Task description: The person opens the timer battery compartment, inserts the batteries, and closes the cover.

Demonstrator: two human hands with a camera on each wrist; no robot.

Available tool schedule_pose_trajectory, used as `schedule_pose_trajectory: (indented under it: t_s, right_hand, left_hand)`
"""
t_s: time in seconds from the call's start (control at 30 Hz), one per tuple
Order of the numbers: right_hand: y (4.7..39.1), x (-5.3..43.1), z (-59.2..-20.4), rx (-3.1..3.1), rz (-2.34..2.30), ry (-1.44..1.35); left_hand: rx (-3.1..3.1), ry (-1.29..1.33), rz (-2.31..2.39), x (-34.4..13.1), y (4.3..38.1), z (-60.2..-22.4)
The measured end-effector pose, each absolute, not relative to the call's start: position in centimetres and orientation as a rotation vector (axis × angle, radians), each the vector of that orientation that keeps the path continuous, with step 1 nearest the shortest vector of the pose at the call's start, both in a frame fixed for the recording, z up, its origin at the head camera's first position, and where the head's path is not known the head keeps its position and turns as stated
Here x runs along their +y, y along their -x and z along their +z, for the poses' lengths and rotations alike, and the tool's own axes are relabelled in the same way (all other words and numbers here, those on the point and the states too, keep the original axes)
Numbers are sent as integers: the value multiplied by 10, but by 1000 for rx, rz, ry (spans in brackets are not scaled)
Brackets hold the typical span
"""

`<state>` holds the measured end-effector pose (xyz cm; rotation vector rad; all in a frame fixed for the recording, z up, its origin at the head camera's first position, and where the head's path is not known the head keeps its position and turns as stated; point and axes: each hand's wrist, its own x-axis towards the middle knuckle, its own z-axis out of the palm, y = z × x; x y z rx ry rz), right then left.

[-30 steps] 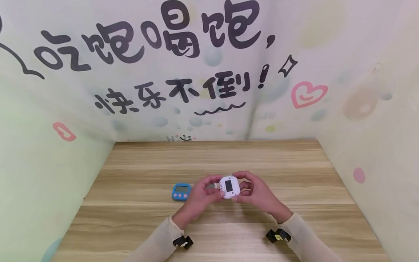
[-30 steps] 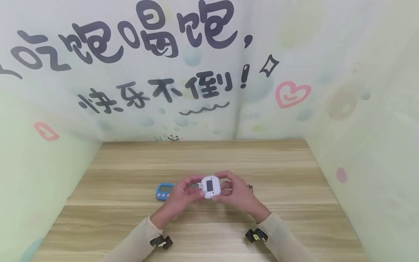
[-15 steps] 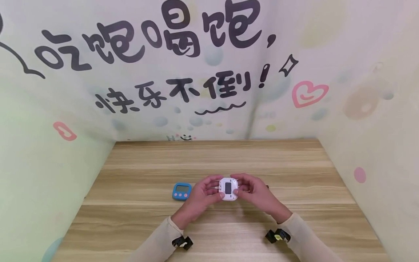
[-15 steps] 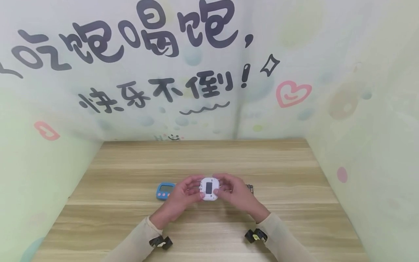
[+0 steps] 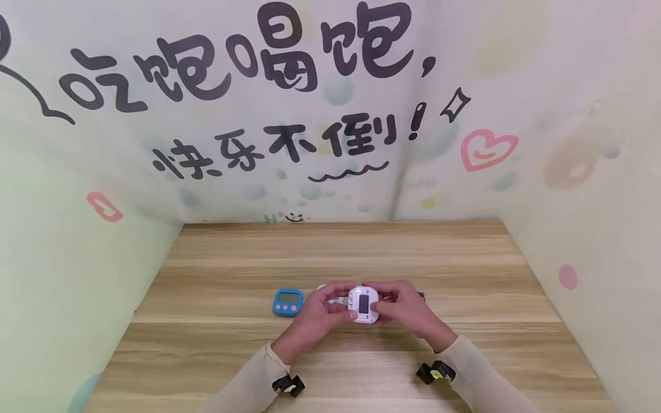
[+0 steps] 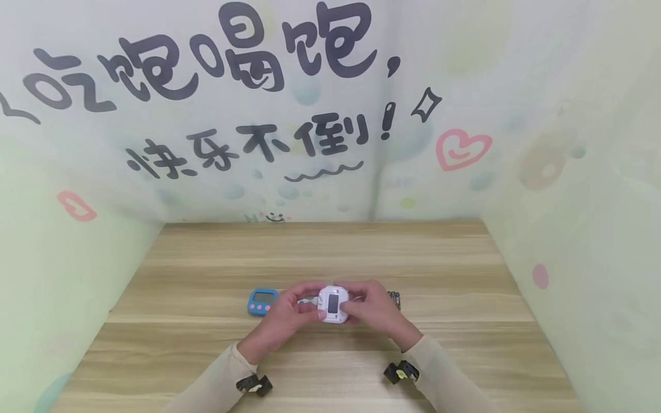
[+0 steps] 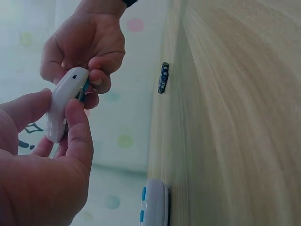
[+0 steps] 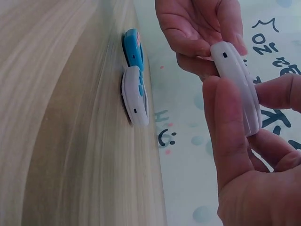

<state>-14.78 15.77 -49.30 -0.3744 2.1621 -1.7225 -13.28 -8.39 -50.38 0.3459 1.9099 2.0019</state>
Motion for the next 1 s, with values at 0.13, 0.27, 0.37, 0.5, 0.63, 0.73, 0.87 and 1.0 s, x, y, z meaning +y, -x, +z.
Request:
schedule_pose_trajectory:
  t_s: [0.13,0.27,0.37,0.5,0.63,0.73,0.87,1.0]
  right_hand:
    - [148,156,-494,2190,-1734,318]
    - [147,156,-493,2192,-1742,316]
    - [146,157,-491,2172,-1739,335]
    - [145,157,-487,2146,-1759,320]
    - [147,158,-486,2138,-1795,292]
    - [148,160,-486,2121,-1820,291]
    - [149,162,-488,2117,-1845,298]
    - [151,166,-491,2117,-1856,321]
  left_hand:
    - [1893,-345,2001,-83,133,-505]
    - [1883,-341,2008,-83,133,-505]
    - [1885,-332,2017,-84,133,-504]
    - [1888,-295,2024,-88,134,-502]
    - [1918,-244,2018,-91,135,-502]
    - [1934,-226,2023,-91,137,-503]
    - [1923,-219,2045,-92,139,-505]
    - [1914,-204,2059,-94,142,-507]
